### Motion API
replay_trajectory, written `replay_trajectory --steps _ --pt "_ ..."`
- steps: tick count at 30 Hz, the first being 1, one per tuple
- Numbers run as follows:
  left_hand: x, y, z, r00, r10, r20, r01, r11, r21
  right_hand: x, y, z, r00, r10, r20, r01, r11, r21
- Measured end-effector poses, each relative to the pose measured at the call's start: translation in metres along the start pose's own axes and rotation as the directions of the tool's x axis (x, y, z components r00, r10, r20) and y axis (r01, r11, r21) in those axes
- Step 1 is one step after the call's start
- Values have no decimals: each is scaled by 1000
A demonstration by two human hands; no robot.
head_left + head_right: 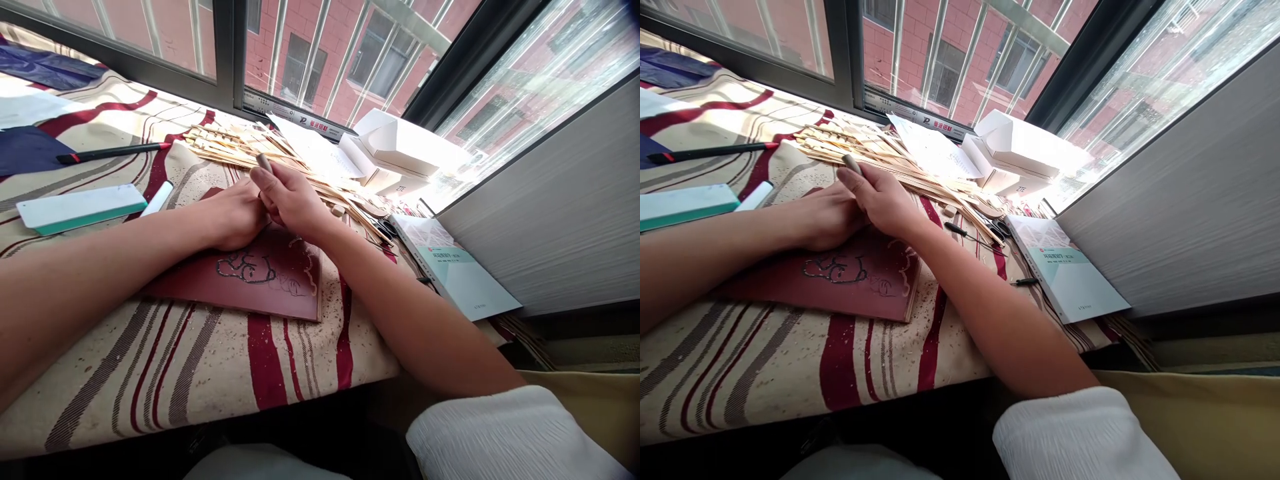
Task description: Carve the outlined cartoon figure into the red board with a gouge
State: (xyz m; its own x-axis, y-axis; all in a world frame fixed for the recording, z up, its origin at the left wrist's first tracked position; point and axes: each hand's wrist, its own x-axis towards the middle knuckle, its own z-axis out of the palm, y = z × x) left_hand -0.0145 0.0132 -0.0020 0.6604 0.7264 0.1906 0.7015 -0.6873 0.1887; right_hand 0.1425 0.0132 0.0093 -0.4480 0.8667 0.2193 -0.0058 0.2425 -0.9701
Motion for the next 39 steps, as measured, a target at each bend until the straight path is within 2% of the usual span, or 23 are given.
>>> replay_trajectory --steps 3,6,10,16,19,23,26,30,35,39 --pt "0 3 -1 996 -81 33 80 996 34 -2 4 7 964 108 -245 -103 994 33" --pt "0 5 0 996 -87 31 85 994 63 -11 -2 10 913 204 -352 -142 970 195" --pt "-1 8 -3 994 -91 60 85 992 94 -18 -18 6 942 143 -303 -63 964 260" --pt "-2 5 -5 991 -98 94 81 983 162 -16 -29 -19 951 -58 -305 117 977 178" --pt "-2 3 -4 994 -75 81 54 969 240 -15 -25 -26 953 -69 -294 122 978 168" --pt "-3 3 -6 996 -52 71 30 959 283 -18 -23 -21 968 -97 -231 142 973 184" --pt "-5 0 -10 996 -32 87 8 964 266 -22 -26 -14 980 -100 -173 129 978 164" --pt "-8 -9 -17 990 31 140 -56 982 179 -24 -27 -11 984 -74 -163 94 988 119" --pt "-7 -11 -18 992 42 123 -75 958 277 -21 -24 -13 984 -104 -142 125 980 152" --pt "-7 -7 -18 992 57 111 -87 955 285 -18 -21 -10 991 -92 -102 108 981 162"
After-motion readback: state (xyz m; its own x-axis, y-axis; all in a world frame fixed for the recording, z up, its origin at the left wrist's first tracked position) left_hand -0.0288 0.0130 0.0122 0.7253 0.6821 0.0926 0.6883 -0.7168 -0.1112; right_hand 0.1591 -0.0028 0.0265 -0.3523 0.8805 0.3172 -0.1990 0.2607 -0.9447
